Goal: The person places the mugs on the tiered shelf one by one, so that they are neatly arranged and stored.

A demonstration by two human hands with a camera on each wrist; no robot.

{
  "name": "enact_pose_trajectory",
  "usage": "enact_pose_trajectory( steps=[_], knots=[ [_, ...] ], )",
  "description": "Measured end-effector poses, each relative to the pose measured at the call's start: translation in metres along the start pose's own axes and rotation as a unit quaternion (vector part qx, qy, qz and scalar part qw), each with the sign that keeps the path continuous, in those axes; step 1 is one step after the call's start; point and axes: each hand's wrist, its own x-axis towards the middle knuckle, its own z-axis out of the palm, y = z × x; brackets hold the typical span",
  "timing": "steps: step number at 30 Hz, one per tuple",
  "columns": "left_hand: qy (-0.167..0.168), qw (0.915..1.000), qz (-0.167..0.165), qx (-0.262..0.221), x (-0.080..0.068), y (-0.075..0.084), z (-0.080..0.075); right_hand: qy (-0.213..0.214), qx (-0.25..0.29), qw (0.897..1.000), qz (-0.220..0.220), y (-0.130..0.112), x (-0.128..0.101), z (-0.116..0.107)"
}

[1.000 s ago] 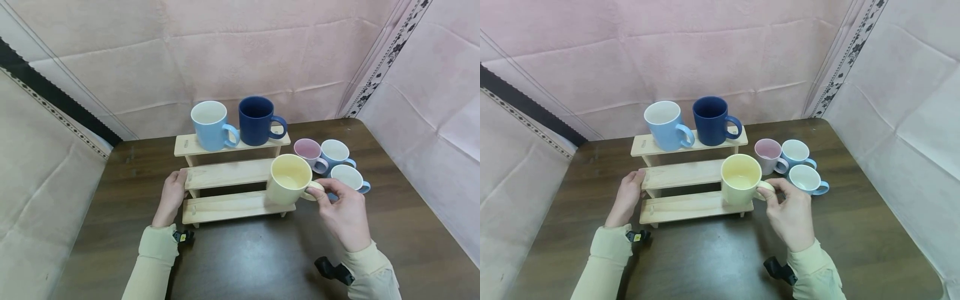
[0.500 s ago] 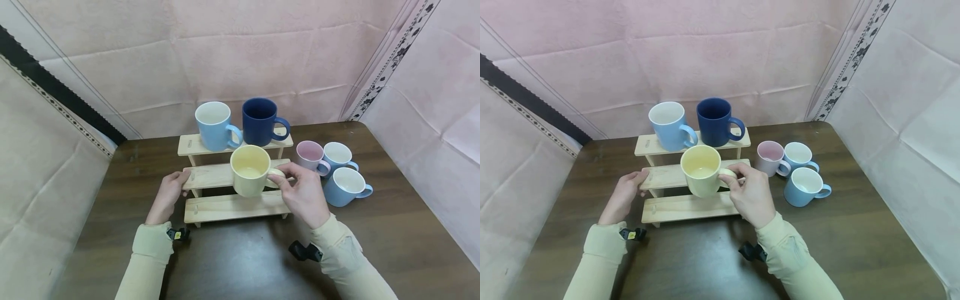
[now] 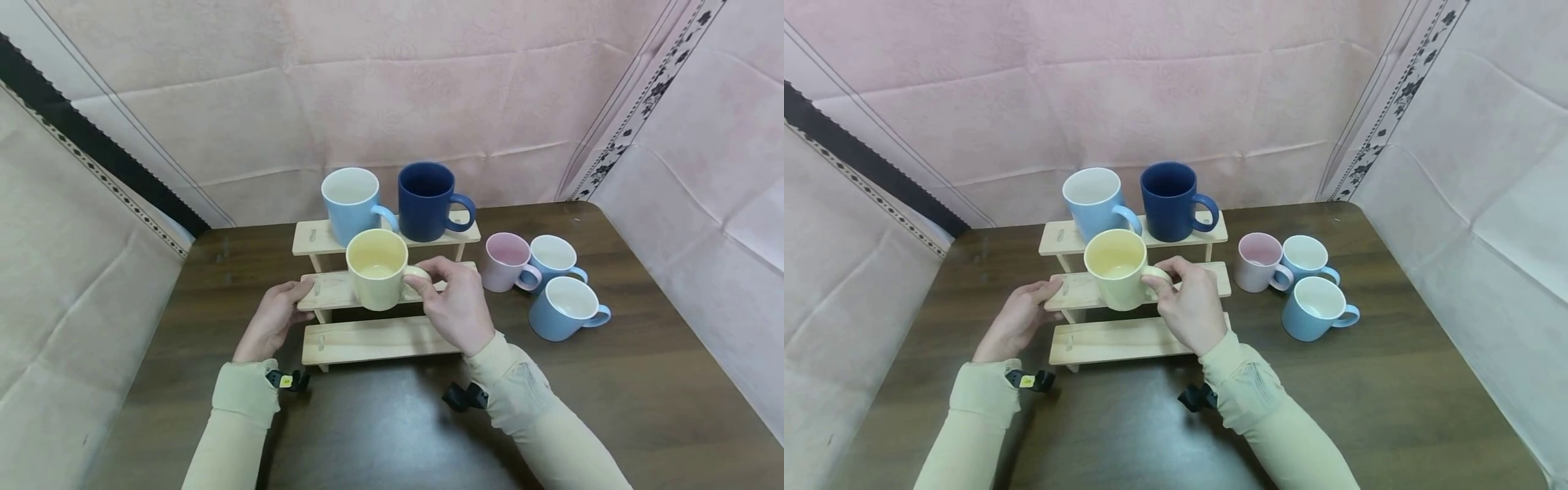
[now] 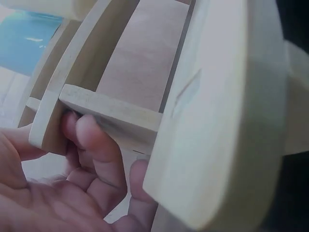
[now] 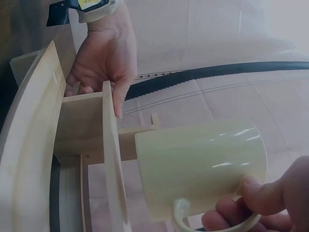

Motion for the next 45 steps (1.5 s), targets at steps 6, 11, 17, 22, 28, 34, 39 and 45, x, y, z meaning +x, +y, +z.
enact_pose_trajectory(
  steps=[6,11,17,22,28,34,39,45],
  knots=[
    [0.002,0.9999,-0.004,-0.017,0.001,-0.001,-0.001,-0.009,0.0,1.0,-0.001,-0.001,0.003,0.01],
    [0.005,0.9997,-0.002,-0.025,0.001,-0.004,-0.001,-0.012,-0.002,1.0,0.003,-0.003,0.005,0.016],
    [0.008,0.9994,0.005,-0.034,0.0,-0.006,0.0,-0.023,-0.007,0.999,0.023,-0.002,0.007,0.022],
    [0.013,0.9991,0.012,-0.038,0.0,-0.006,0.002,-0.026,-0.008,0.999,0.026,-0.001,0.008,0.025],
    [0.016,0.9988,0.016,-0.044,0.001,-0.006,0.004,-0.023,0.002,1.0,0.02,0.001,0.006,0.029],
    [0.018,0.9987,0.017,-0.043,0.002,-0.006,0.004,-0.017,-0.001,1.0,0.014,0.003,0.005,0.03],
    [0.019,0.9986,0.018,-0.045,0.002,-0.006,0.004,-0.019,0.008,1.0,0.018,0.003,0.004,0.03],
    [0.019,0.9985,0.019,-0.049,0.003,-0.007,0.004,-0.024,0.02,0.999,0.016,0.003,0.003,0.032]
  ],
)
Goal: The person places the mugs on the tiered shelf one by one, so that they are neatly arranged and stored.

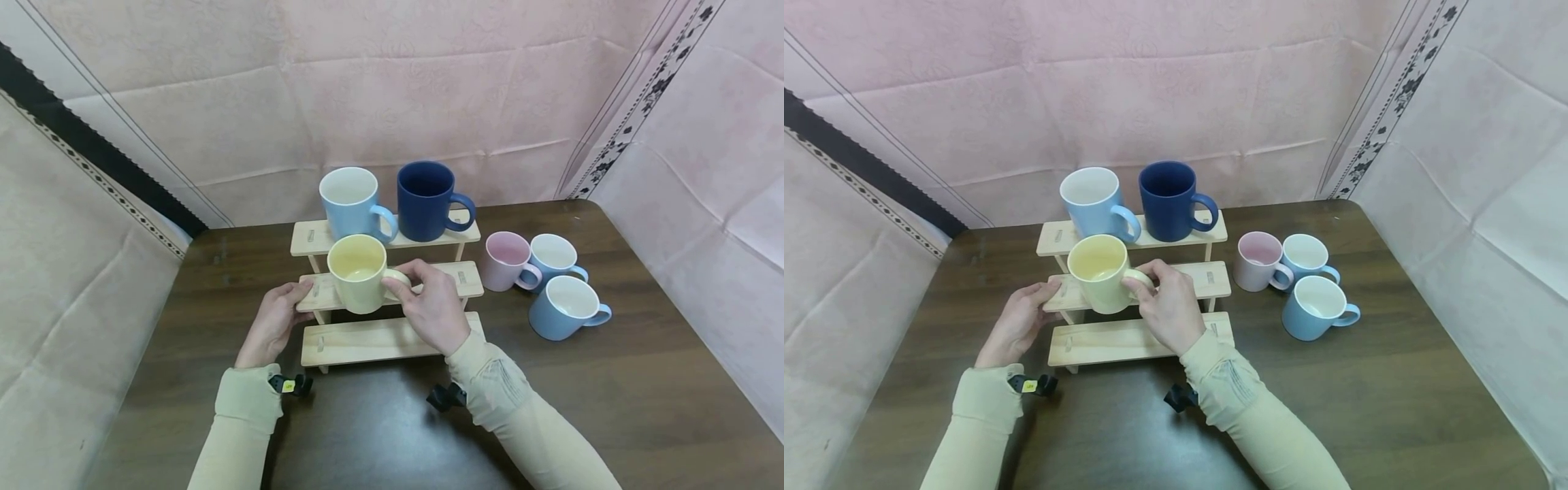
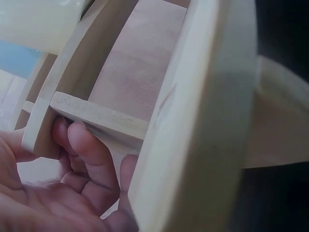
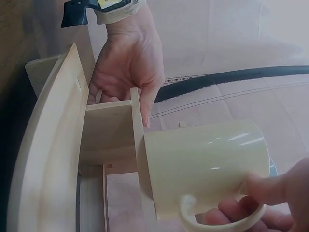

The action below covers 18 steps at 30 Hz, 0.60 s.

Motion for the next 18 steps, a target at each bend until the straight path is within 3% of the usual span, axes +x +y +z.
enact_pose_trajectory(
  steps=[4,10,14,18],
  knots=[
    [-0.002,1.0,-0.002,-0.001,0.0,0.0,0.0,-0.025,-0.001,1.0,0.002,-0.001,-0.001,-0.004],
    [-0.004,1.0,-0.003,-0.003,0.0,0.001,0.001,-0.067,-0.082,0.994,0.002,-0.004,-0.009,-0.025],
    [-0.002,1.0,-0.003,-0.003,-0.001,0.002,0.001,-0.061,-0.101,0.993,0.008,-0.001,-0.019,-0.049],
    [-0.002,1.0,-0.003,-0.002,-0.001,0.001,0.001,-0.026,-0.105,0.994,0.014,0.012,-0.031,-0.081]
  ],
)
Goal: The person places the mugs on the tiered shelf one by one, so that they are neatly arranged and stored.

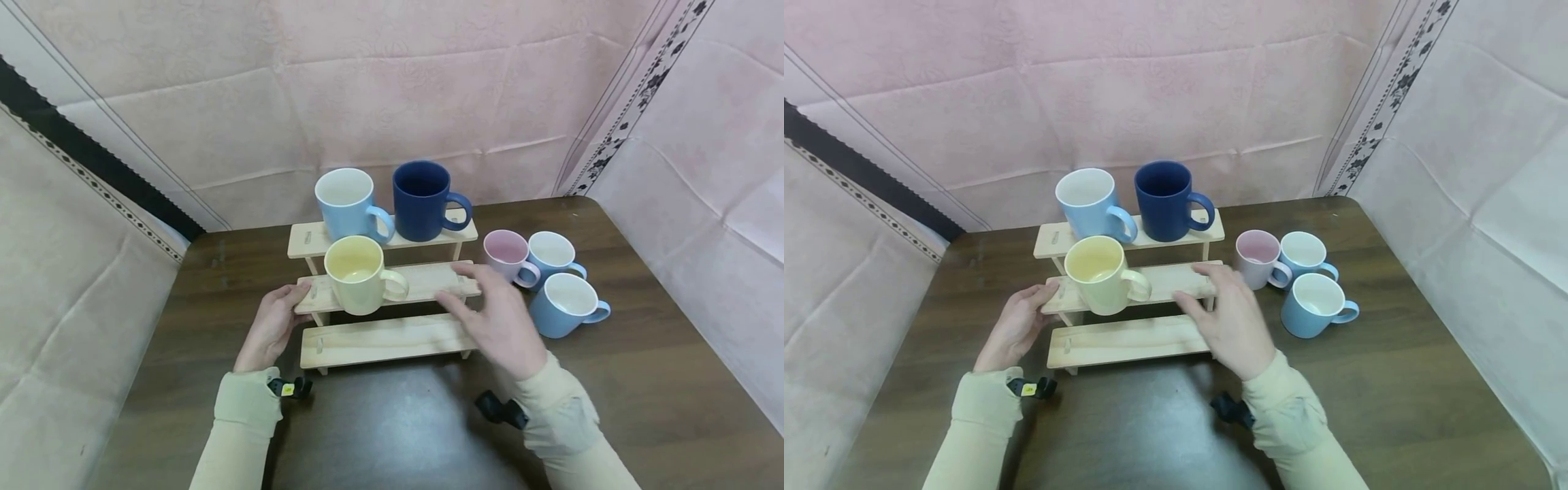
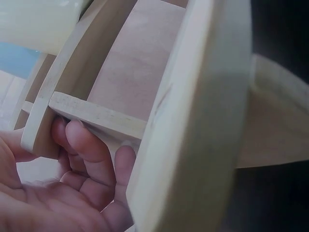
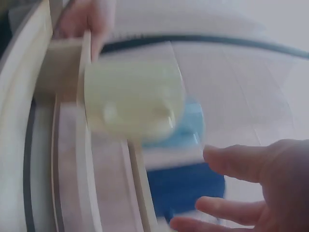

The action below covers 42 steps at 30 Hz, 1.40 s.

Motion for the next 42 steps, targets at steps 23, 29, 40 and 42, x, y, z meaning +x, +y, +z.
enact_pose_trajectory(
  steps=[23,29,40,42],
  knots=[
    [-0.01,0.9999,0.003,-0.009,0.001,-0.002,0.0,0.023,-0.105,0.976,0.188,0.164,-0.043,-0.092],
    [-0.01,0.9999,0.005,-0.008,0.0,-0.002,0.0,0.003,-0.108,0.978,0.178,0.168,-0.04,-0.091],
    [-0.009,0.9997,0.012,-0.019,0.0,-0.002,0.001,-0.014,-0.11,0.979,0.174,0.174,-0.041,-0.089],
    [-0.008,0.9997,0.012,-0.02,0.0,-0.003,0.001,-0.017,-0.11,0.979,0.171,0.175,-0.041,-0.089]
  ],
)
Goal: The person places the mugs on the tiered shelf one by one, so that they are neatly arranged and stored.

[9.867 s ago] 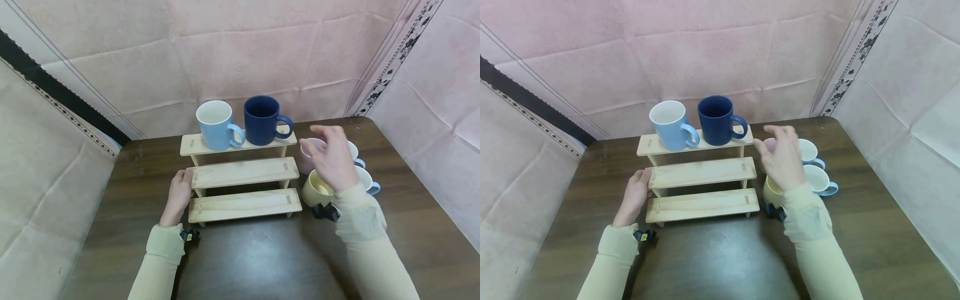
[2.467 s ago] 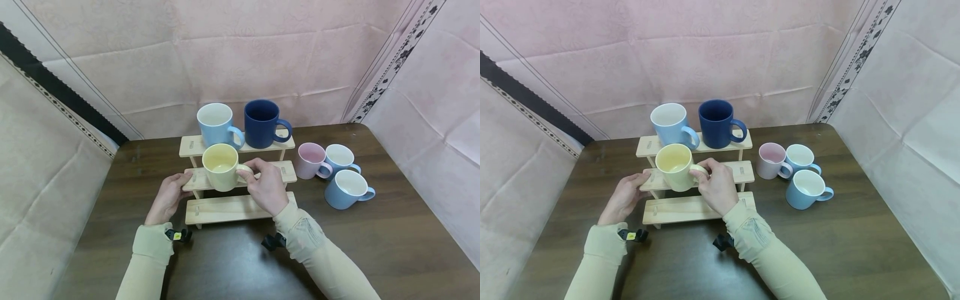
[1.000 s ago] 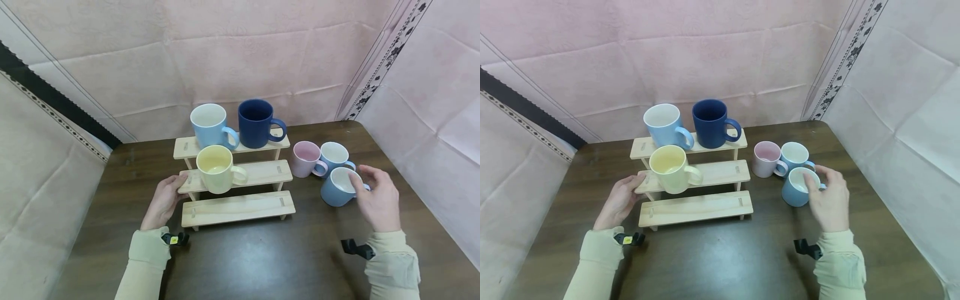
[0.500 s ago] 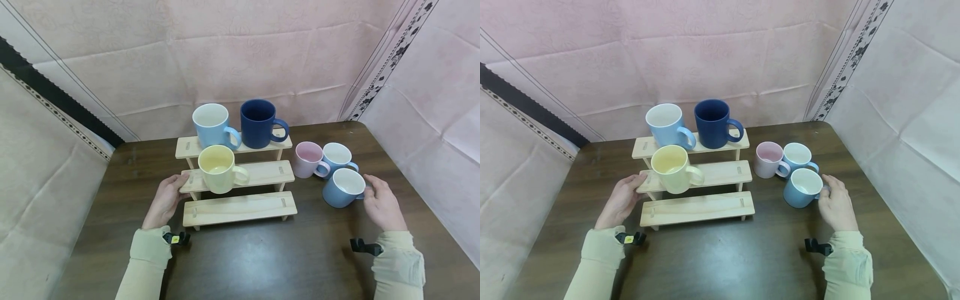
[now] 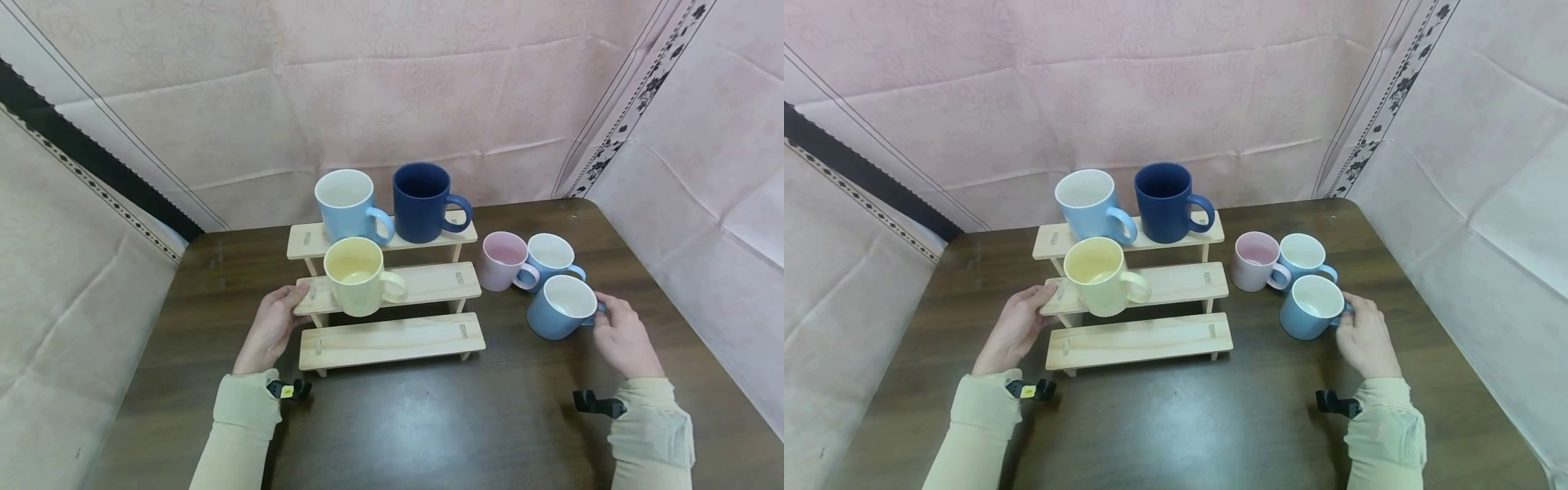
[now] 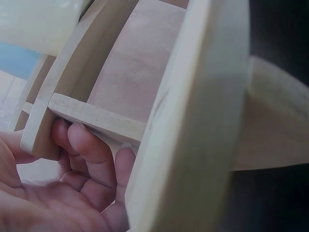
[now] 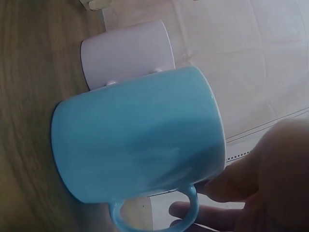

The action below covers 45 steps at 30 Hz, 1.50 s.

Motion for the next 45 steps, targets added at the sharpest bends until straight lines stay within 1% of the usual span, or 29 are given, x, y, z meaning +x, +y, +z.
enact_pose_trajectory(
  steps=[6,11,15,21,30,38,43,45],
  knots=[
    [0.001,1.0,-0.003,0.0,-0.001,-0.001,0.0,0.002,-0.017,1.0,-0.011,0.004,-0.001,0.002],
    [0.002,1.0,-0.002,-0.001,-0.001,0.0,0.0,0.0,-0.03,0.999,-0.011,0.006,-0.002,0.003],
    [0.0,1.0,0.0,0.0,-0.001,0.0,-0.001,-0.002,-0.033,0.999,-0.011,0.009,-0.004,0.003],
    [-0.003,1.0,0.001,0.001,0.0,0.0,-0.001,0.01,-0.031,0.999,-0.019,0.014,-0.009,0.003],
    [-0.004,1.0,-0.006,0.007,0.0,-0.001,-0.002,0.017,-0.024,1.0,-0.008,0.015,-0.019,0.005],
    [-0.009,1.0,0.002,0.004,0.001,-0.001,-0.001,0.024,-0.021,0.999,0.006,0.019,-0.022,0.006],
    [-0.006,0.9999,0.001,0.008,0.0,0.0,-0.001,0.049,-0.033,0.998,-0.004,0.017,-0.026,0.008],
    [-0.007,1.0,0.001,0.007,0.0,0.0,-0.001,0.062,-0.041,0.997,0.0,0.015,-0.028,0.009]
  ],
)
